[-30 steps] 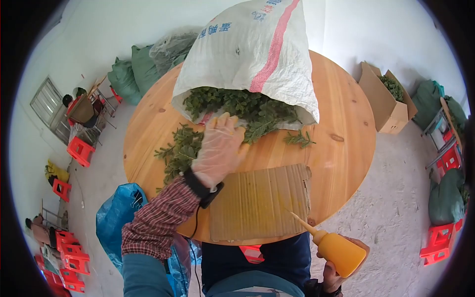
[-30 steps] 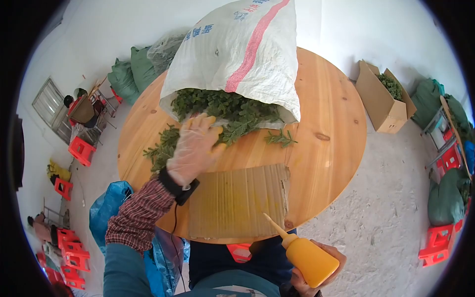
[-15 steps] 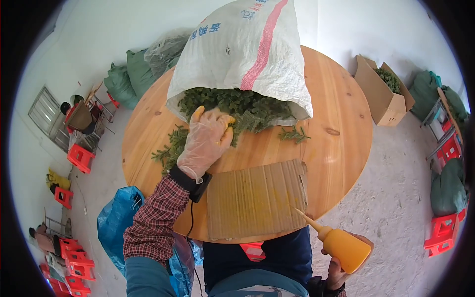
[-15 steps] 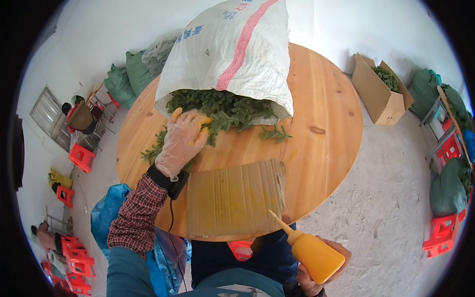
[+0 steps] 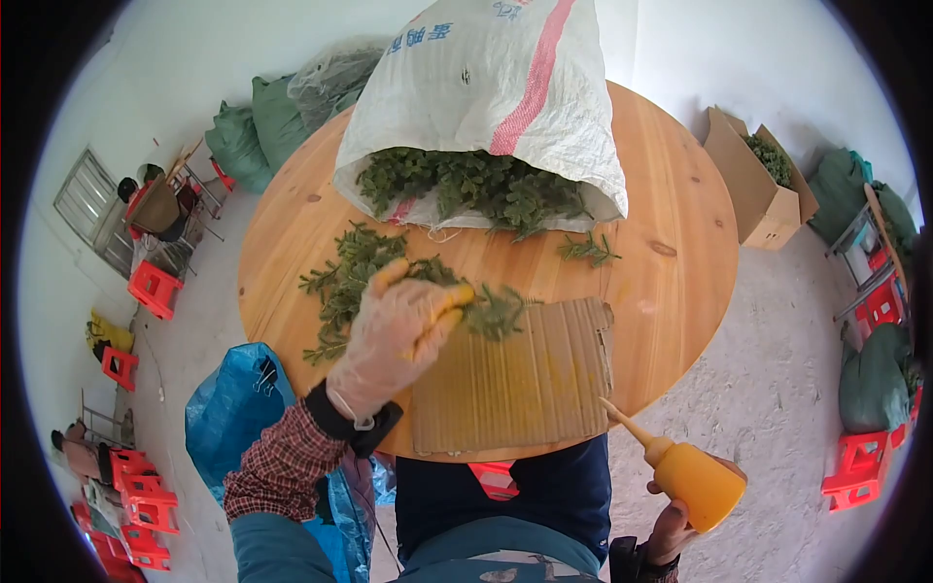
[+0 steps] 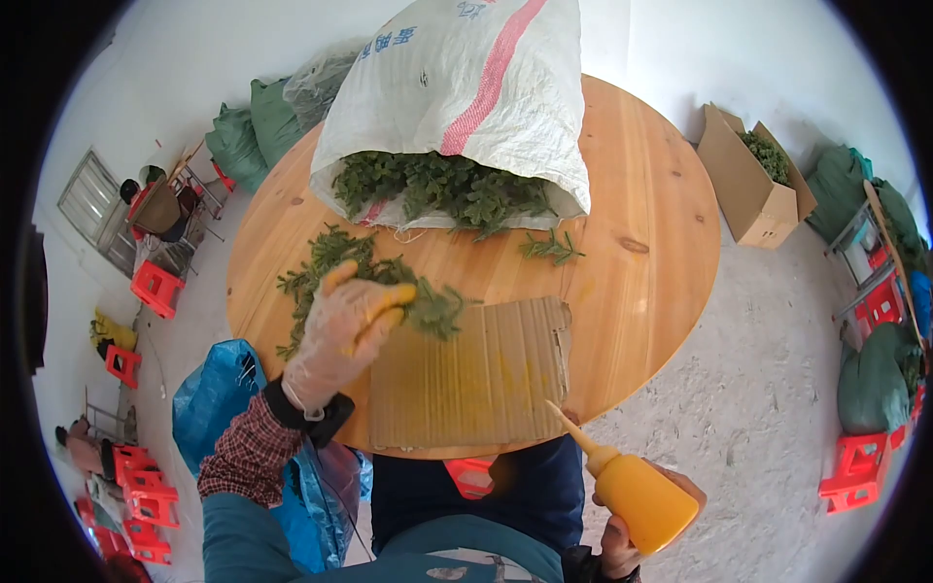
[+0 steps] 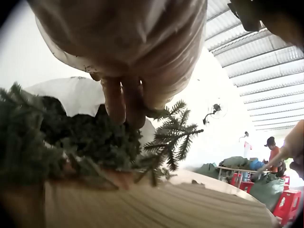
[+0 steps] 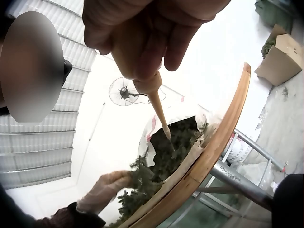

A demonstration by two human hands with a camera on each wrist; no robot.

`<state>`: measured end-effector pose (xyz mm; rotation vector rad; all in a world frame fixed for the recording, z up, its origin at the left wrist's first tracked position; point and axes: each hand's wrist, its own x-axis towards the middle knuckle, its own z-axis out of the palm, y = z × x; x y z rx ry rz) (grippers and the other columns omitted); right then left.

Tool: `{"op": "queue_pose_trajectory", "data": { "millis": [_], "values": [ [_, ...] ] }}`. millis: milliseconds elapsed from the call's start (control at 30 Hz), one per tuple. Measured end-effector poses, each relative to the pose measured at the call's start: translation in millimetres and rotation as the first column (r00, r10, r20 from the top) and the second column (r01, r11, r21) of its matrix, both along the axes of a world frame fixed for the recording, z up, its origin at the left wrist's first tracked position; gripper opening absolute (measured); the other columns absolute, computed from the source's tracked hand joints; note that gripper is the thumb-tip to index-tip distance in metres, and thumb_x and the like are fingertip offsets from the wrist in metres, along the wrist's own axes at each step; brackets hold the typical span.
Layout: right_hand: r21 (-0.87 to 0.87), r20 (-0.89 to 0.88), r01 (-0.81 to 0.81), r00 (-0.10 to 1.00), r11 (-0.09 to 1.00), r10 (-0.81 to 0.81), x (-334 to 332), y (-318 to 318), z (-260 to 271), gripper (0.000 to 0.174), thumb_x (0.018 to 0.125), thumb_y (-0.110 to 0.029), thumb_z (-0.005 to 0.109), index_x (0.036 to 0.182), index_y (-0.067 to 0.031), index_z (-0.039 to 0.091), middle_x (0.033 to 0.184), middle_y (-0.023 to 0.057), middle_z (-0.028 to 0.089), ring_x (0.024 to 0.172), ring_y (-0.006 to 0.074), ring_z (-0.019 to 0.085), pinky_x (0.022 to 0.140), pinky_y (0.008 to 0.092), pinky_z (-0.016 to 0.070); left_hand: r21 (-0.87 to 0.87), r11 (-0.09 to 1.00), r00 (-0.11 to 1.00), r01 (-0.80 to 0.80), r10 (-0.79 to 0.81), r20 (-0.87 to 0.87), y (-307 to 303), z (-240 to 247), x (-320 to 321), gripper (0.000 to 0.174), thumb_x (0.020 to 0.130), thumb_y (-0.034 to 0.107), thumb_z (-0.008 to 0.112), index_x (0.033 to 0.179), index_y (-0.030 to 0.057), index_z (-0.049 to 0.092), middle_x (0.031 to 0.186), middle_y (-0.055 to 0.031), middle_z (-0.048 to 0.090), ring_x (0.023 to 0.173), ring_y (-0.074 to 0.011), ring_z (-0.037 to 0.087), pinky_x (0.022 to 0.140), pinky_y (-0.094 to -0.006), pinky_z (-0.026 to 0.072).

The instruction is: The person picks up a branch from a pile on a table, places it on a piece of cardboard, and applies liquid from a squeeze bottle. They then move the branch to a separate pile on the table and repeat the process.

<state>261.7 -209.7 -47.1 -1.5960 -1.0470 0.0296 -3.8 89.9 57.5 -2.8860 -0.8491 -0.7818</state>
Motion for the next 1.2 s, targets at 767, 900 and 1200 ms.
{"op": "queue_pose_trajectory", "data": {
  "millis": [767,900,1200],
  "values": [
    [0.158,-0.329,0.106,0.943,0.982,-0.049,-24.7,26.3,26.2,0.081,0.086,-0.065,0.064,0.125,0.004,0.049,0.121,0.0126,0.047,0.073,0.0258,0.068,0.05,0.0295,0.0546,-0.137,0.99,0.992,0.025,-0.042,-0.118,-71.2,-36.4,-24.5,0.033,0.081,0.015,0.073,0.114,0.0128,0.068,0.105,-0.0034,0.065,0.096,-0.0213,0.063,0.097,-0.0405,0.0429],
    [0.089,-0.272,0.015,0.962,0.996,0.009,-24.1,19.1,22.4,0.087,0.084,-0.073,0.062,0.125,0.002,0.047,0.108,0.0118,0.052,0.081,0.0248,0.066,0.065,0.0318,0.0535,-0.124,0.991,0.998,-0.052,0.056,0.024,-81.6,-28.2,-27.7,0.037,0.081,0.017,0.074,0.118,0.0141,0.068,0.113,-0.0045,0.062,0.102,-0.0202,0.061,0.093,-0.0386,0.043],
    [0.023,-0.234,-0.264,0.936,0.964,0.262,-33.6,33.5,3.0,0.091,0.082,-0.077,0.059,0.123,0.0043,0.047,0.115,0.0128,0.047,0.069,0.0242,0.069,0.055,0.0303,0.0569,-0.066,0.996,0.988,-0.061,0.051,-0.146,-114.7,-42.4,-27.8,0.04,0.078,0.014,0.074,0.117,0.0105,0.068,0.115,-0.003,0.062,0.107,-0.0219,0.06,0.084,-0.0386,0.0433]
  ]
}}
